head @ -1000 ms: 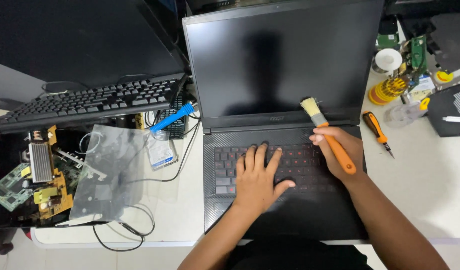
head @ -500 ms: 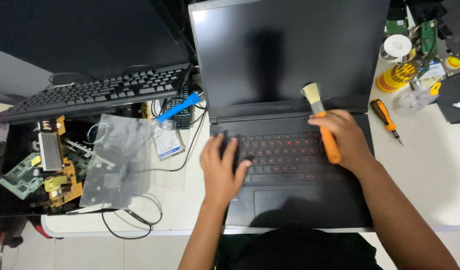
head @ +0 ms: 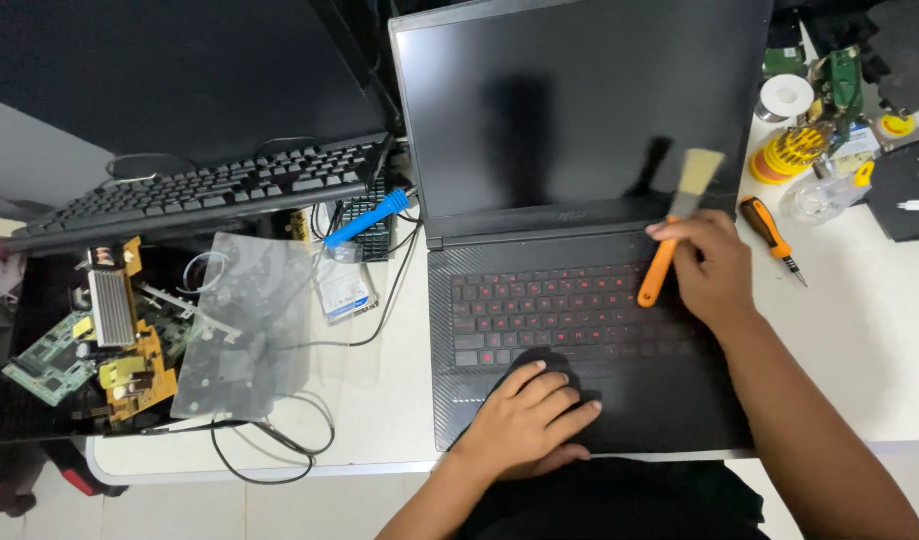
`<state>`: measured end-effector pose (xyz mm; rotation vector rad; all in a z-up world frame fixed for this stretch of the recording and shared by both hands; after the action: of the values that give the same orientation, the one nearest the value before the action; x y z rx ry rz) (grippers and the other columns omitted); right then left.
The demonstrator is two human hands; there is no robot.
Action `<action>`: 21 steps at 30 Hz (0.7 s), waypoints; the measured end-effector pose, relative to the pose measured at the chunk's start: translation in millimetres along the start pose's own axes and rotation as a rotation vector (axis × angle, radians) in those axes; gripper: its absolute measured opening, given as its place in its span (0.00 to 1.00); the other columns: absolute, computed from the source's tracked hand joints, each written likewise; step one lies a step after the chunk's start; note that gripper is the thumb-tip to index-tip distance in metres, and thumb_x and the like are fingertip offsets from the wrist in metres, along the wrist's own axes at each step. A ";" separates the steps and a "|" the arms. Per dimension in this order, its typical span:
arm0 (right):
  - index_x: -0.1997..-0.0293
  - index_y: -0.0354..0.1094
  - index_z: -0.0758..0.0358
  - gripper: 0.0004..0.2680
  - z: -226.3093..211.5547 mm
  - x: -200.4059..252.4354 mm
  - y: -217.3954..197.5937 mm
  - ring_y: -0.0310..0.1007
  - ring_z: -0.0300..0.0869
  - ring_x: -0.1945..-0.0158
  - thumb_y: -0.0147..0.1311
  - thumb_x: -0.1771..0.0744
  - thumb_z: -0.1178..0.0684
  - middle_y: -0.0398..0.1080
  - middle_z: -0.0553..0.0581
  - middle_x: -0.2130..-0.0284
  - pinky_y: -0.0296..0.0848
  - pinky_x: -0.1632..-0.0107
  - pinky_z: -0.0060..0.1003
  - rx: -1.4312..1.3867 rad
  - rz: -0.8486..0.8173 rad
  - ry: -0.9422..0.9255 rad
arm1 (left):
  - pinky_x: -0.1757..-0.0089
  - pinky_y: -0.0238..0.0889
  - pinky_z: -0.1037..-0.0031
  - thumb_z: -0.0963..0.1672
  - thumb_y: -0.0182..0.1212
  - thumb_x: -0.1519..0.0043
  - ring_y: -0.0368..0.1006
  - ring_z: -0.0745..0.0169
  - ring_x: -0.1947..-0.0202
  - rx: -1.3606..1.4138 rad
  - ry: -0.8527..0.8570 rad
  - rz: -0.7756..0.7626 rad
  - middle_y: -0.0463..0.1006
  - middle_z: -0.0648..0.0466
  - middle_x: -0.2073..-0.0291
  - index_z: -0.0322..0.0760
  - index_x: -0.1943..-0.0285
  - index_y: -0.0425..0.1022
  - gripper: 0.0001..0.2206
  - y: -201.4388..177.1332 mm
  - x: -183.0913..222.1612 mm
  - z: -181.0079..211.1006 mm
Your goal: Cleaning a laptop with a brush and then using a prying tool to disassemble the outer casing.
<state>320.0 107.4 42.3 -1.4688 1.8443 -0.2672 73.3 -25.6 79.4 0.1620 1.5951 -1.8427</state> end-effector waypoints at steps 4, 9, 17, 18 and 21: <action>0.56 0.72 0.64 0.09 -4.3 0.0 -14.6 0.75 0.47 0.49 0.49 0.30 0.73 0.77 0.60 0.56 0.69 0.39 0.40 -0.071 0.130 -0.075 | 0.38 0.61 0.57 0.54 0.59 0.32 0.73 0.53 0.48 0.043 -0.025 0.005 0.78 0.54 0.56 0.43 0.40 0.76 0.19 3.7 4.2 -2.4; 0.54 0.70 0.68 0.10 13.3 2.5 -24.6 0.75 0.47 0.46 0.48 0.32 0.74 0.75 0.62 0.54 0.69 0.31 0.40 -0.200 0.257 0.053 | 0.37 0.60 0.58 0.55 0.60 0.34 0.72 0.55 0.46 0.002 0.010 -0.014 0.78 0.55 0.56 0.41 0.53 0.79 0.17 5.0 1.4 2.0; 0.55 0.70 0.64 0.06 25.2 3.5 -18.2 0.75 0.42 0.48 0.59 0.30 0.69 0.75 0.59 0.56 0.72 0.38 0.32 -0.274 0.231 0.148 | 0.37 0.61 0.57 0.52 0.69 0.36 0.73 0.53 0.41 -0.034 -0.035 0.008 0.79 0.53 0.44 0.41 0.48 0.79 0.15 11.5 1.8 -2.2; 0.54 0.70 0.65 0.05 24.6 3.4 -16.5 0.75 0.41 0.48 0.59 0.29 0.69 0.75 0.59 0.56 0.72 0.39 0.32 -0.285 0.216 0.136 | 0.37 0.60 0.58 0.53 0.69 0.37 0.73 0.52 0.39 -0.088 -0.065 -0.002 0.77 0.51 0.39 0.42 0.43 0.78 0.20 12.8 2.3 -3.9; 0.54 0.70 0.64 0.06 25.6 2.3 -14.6 0.75 0.42 0.47 0.59 0.30 0.69 0.75 0.58 0.56 0.73 0.37 0.32 -0.294 0.200 0.153 | 0.36 0.58 0.54 0.58 0.62 0.37 0.70 0.46 0.40 -0.106 -0.222 0.025 0.76 0.47 0.41 0.40 0.39 0.76 0.27 11.3 -1.4 -15.5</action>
<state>347.7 107.8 32.0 -1.4735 2.2115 -0.0095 75.5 -11.0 67.0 -0.0682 1.5229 -1.6886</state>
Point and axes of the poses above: each hand's wrist, its own x-axis away from the middle knuckle, its own y-axis out of the palm, z = x × y, the point moved 9 cm from there along -x, towards the middle knuckle
